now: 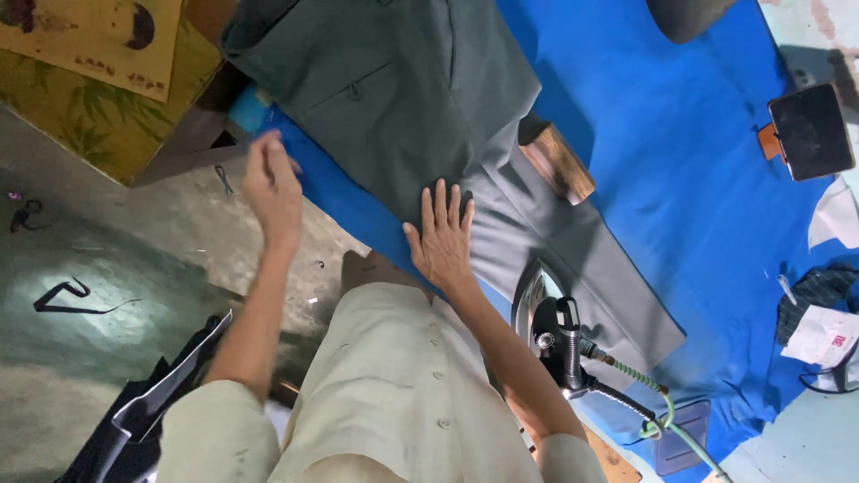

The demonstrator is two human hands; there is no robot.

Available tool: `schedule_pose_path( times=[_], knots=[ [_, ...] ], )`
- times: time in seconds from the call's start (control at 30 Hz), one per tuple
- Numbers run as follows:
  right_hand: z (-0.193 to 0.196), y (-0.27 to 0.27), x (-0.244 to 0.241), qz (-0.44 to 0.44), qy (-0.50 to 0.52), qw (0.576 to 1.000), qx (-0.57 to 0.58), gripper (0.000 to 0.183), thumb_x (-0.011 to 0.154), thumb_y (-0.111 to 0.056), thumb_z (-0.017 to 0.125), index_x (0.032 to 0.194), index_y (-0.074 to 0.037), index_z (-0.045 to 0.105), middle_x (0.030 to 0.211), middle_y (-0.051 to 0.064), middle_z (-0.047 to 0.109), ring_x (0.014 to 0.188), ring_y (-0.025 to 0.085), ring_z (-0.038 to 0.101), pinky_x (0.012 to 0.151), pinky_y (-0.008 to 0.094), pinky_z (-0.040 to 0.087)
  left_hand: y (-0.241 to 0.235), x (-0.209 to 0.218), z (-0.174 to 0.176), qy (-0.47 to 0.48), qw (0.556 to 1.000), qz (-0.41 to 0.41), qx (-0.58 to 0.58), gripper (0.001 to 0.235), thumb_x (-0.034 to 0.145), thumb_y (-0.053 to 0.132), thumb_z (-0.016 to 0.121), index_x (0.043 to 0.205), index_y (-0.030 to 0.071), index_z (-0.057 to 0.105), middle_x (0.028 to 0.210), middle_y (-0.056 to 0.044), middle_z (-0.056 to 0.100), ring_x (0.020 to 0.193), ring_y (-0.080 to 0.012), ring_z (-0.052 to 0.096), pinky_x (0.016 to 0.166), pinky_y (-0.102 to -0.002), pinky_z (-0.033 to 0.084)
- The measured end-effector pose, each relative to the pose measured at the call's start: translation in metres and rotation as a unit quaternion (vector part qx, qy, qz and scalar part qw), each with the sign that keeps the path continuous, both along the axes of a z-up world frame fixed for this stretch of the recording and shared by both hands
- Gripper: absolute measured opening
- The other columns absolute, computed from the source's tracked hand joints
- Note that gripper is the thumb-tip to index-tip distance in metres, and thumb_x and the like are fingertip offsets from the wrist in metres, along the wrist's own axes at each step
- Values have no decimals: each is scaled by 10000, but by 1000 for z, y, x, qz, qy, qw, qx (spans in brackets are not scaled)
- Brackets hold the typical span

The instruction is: The person irons a pair of gray trousers on a blue-covered ironing board. They use a steam iron and a wooden pressing block to smooth the fabric, repeatedly adjusting the trousers and ironing different sections including the legs and waist area.

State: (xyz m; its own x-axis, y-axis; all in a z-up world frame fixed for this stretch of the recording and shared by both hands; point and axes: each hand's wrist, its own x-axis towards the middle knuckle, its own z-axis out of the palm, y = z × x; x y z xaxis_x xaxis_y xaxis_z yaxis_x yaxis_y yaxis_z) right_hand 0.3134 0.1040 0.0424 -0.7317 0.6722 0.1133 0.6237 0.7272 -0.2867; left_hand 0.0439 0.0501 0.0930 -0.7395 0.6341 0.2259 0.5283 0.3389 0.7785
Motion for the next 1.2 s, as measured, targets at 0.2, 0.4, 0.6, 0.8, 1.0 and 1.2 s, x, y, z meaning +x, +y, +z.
schedule_pose_path(
  times=[0.2, 0.4, 0.6, 0.8, 1.0, 1.2],
  knots=[
    [39, 8, 42, 22, 126, 985, -115, 542, 945, -366, 794, 1375, -58, 675, 1535, 177, 542, 1409, 420, 499, 1087, 569, 420, 4, 47, -30, -574, 810, 60, -103, 453, 1018, 525, 616, 1155, 95, 593, 572, -92, 578, 296, -137, 390, 253, -283, 271],
    [174, 8, 159, -217, 147, 965, -28, 288, 941, -56, 802, 1218, -47, 723, 1185, 144, 738, 1141, 371, 703, 964, 420, 542, 1, 27, -29, -488, 856, -18, -169, 378, 951, 379, 807, 728, 110, 661, 491, -74, 544, 302, -126, 392, 279, -272, 289],
    [144, -12, 247, -416, -232, 808, -347, 864, 765, -760, 753, 1344, -134, 610, 1156, 201, 747, 1127, 433, 696, 937, 541, 558, 3, 37, -28, -465, 851, -58, -237, 331, 885, 376, 819, 782, 68, 750, 517, -106, 594, 332, -147, 455, 303, -297, 358],
    [159, -7, 213, -431, -163, 800, -385, 609, 849, -684, 736, 1161, -170, 636, 1001, 209, 751, 1047, 462, 704, 859, 545, 551, -4, 33, -49, -353, 912, -63, -196, 424, 995, 310, 763, 633, 119, 653, 500, -45, 556, 390, -115, 457, 364, -247, 320],
    [189, 18, 178, -405, -231, 798, -382, 613, 837, -723, 693, 1142, -201, 595, 1030, 211, 746, 1069, 440, 702, 934, 538, 558, -5, 45, -8, -274, 938, -75, -201, 359, 1058, 230, 678, 736, 71, 668, 565, -92, 553, 495, -178, 522, 473, -299, 387],
    [196, 63, 90, -244, -189, 861, -404, 515, 900, -575, 699, 1122, -121, 598, 958, 260, 744, 996, 464, 718, 845, 553, 564, -3, 50, 7, -277, 939, -56, -194, 367, 1039, 331, 715, 838, 25, 681, 645, -157, 622, 532, -238, 574, 480, -361, 456]
  ],
)
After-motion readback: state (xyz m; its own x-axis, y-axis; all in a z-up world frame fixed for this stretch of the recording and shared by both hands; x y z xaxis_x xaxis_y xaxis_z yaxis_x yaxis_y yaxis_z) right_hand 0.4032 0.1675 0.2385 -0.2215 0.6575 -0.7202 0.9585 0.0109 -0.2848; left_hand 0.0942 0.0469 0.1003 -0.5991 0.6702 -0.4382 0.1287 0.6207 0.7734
